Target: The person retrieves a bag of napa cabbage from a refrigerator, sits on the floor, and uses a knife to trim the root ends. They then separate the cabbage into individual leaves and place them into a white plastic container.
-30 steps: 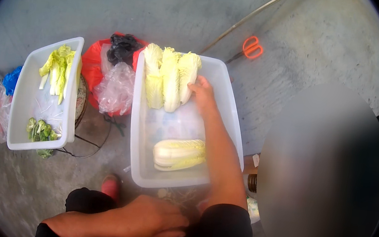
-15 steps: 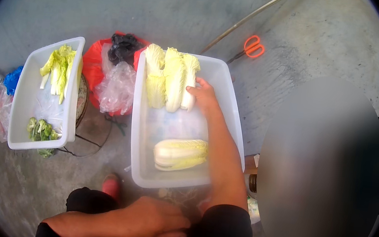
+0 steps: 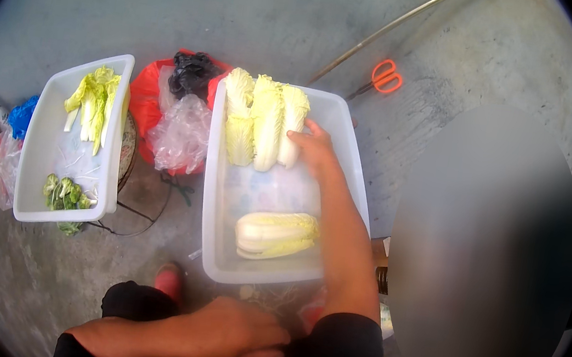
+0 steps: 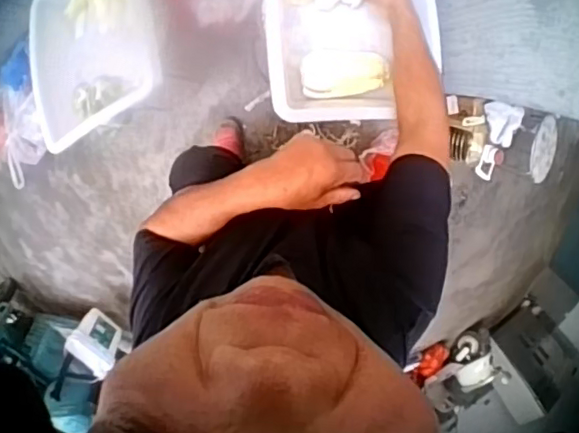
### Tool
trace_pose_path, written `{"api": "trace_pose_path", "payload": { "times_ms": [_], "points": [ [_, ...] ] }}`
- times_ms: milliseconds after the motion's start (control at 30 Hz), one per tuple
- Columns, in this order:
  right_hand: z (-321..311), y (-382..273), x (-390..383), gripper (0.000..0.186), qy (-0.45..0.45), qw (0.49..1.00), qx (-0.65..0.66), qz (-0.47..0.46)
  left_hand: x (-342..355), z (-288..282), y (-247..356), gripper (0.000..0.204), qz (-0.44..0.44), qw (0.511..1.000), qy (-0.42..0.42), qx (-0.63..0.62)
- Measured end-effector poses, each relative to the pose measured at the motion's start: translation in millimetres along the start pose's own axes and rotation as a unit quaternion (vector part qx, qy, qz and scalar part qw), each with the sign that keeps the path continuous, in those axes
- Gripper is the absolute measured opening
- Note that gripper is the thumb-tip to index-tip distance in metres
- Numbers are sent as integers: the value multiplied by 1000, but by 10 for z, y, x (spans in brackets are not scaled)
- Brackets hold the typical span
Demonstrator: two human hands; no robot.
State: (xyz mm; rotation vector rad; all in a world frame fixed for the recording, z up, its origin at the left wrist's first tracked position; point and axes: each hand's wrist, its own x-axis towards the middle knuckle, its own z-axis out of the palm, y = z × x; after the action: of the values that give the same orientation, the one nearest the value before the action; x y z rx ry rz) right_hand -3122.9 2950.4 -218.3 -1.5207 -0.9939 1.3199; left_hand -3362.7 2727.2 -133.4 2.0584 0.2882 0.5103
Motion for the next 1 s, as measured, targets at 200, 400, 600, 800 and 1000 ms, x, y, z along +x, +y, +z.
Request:
{"api": "trace_pose_path", "payload": {
  "times_ms": [200,400,600,800,1000],
  "points": [
    [-137,-110,-81,62,84,984,-152,-41,38,15,-52,17,-1,1000,5,5],
    [-235,-400,-808,57,-81,945,-314,-52,71,-140,-143,15,-44,974,220,-21],
    [-90,-153,-1396,84,-279,741,-592,-150,218,-399,-277,11,-117,807,460,-351],
    [10,116,-1368,82,-263,698,-654,-127,312,-439,-353,17,-137,826,455,-302],
    [-32,-264,-1434,58,-284,712,-621,-165,414,-466,-565,34,-141,894,403,-138]
  ]
}}
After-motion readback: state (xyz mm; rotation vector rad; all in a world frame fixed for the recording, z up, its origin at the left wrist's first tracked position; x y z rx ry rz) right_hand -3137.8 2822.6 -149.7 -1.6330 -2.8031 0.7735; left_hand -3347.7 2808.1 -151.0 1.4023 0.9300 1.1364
